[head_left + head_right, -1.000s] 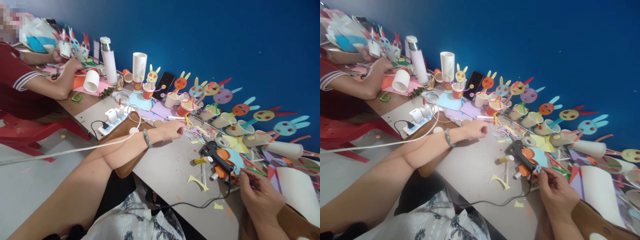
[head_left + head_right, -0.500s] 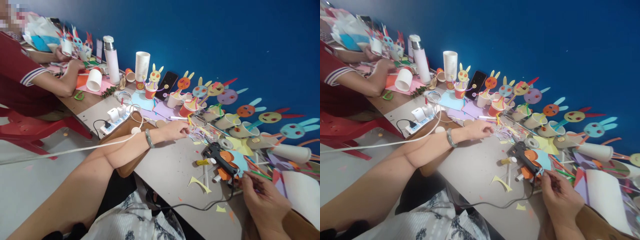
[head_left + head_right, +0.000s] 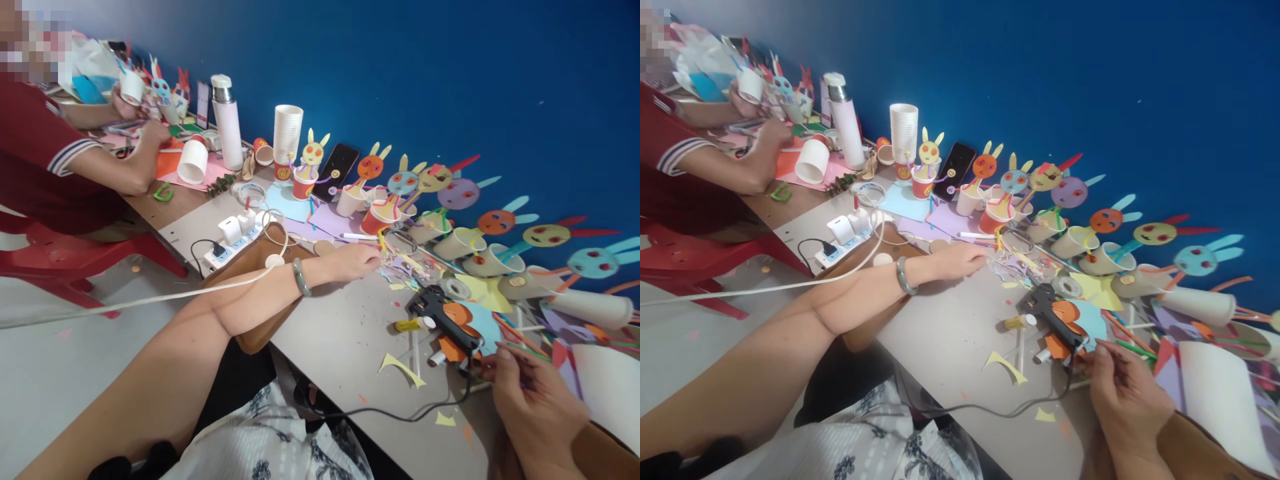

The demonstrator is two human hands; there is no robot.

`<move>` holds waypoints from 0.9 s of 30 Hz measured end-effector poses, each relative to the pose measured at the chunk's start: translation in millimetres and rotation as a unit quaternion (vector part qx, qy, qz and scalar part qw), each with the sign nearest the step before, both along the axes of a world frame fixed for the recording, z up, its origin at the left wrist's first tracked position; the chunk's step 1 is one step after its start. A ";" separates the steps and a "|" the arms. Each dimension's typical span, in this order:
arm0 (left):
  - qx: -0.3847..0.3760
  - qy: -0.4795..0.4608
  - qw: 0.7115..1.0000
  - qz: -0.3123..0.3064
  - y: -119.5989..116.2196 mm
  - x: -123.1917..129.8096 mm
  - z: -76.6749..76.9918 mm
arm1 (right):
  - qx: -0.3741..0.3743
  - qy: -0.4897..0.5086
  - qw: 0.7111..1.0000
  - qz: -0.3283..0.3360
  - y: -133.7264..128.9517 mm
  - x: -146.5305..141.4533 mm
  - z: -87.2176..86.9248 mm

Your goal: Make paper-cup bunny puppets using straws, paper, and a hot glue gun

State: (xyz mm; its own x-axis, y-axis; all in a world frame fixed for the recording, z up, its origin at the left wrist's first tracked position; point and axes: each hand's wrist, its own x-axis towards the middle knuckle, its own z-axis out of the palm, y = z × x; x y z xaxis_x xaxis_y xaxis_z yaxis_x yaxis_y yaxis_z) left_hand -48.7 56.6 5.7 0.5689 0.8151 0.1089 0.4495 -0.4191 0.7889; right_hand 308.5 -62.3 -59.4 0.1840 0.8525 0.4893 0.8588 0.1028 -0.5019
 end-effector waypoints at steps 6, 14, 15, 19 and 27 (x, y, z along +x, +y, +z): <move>0.031 0.036 0.999 -0.007 7.2 0.7 -11.4 | -0.038 0.048 0.998 -0.018 -2.5 -0.7 4.7; -0.016 0.025 0.999 0.011 7.8 0.0 -12.8 | 0.131 -0.108 0.984 0.045 4.2 -2.2 7.7; -0.020 0.026 0.999 0.013 7.1 -0.1 -12.2 | 0.140 -0.107 0.983 0.054 4.8 -3.3 8.3; -0.009 0.023 0.999 0.028 6.5 -0.1 -13.8 | 0.139 -0.080 0.985 0.056 4.4 -6.5 9.8; 0.011 0.048 0.999 0.021 6.4 1.0 -13.3 | 0.069 -0.012 0.997 -0.018 -3.5 -9.4 11.3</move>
